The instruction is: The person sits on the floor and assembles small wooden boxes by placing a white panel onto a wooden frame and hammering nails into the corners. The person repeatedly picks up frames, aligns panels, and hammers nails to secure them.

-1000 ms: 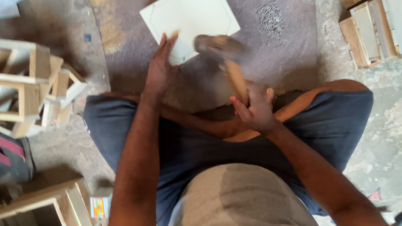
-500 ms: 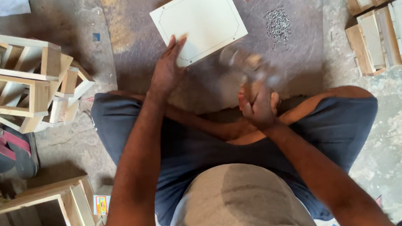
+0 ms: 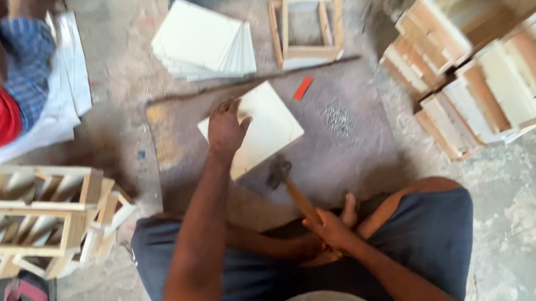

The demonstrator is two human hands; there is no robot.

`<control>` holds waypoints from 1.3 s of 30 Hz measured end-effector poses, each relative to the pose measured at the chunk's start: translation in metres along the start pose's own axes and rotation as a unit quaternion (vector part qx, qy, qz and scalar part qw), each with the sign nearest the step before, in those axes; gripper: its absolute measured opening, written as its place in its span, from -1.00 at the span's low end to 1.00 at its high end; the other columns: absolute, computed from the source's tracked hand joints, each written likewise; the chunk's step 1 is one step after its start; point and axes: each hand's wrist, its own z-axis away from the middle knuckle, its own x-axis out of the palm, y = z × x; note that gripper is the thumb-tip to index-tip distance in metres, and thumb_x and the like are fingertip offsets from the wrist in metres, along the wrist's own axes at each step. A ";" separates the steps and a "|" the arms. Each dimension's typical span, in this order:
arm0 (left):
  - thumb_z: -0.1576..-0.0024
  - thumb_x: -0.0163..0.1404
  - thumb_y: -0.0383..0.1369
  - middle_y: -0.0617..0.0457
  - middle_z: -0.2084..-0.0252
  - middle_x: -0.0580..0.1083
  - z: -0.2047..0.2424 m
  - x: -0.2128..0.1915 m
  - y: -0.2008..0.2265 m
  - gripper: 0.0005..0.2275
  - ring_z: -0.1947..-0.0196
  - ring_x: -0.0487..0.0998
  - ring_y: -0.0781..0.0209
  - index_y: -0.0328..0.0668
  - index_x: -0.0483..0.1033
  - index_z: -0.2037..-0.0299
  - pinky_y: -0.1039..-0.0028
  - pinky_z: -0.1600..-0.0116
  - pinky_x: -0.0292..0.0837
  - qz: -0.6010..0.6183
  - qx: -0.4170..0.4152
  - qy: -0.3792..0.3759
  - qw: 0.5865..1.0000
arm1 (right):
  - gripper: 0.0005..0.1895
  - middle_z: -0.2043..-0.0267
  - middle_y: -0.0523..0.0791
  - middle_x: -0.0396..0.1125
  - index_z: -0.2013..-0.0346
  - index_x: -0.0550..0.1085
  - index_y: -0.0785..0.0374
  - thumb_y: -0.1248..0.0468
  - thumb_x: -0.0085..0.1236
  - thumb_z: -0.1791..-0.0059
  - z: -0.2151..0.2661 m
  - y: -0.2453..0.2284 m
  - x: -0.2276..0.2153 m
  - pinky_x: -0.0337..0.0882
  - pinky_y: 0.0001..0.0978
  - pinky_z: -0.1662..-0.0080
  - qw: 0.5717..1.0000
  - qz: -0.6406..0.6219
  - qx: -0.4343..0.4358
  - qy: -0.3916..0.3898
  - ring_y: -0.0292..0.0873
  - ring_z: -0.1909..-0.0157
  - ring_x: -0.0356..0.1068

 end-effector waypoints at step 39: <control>0.08 0.23 0.12 -0.17 0.02 0.60 0.049 -0.129 0.053 -0.30 0.00 0.64 -0.08 -0.23 0.41 -0.14 0.18 -0.15 0.52 0.085 -0.214 -0.220 0.948 | -0.64 0.63 -0.12 0.31 -0.04 0.36 0.28 0.13 0.08 -0.05 0.084 -0.154 -0.037 0.35 -0.35 0.58 0.966 0.034 -0.151 0.208 -0.24 0.68 0.34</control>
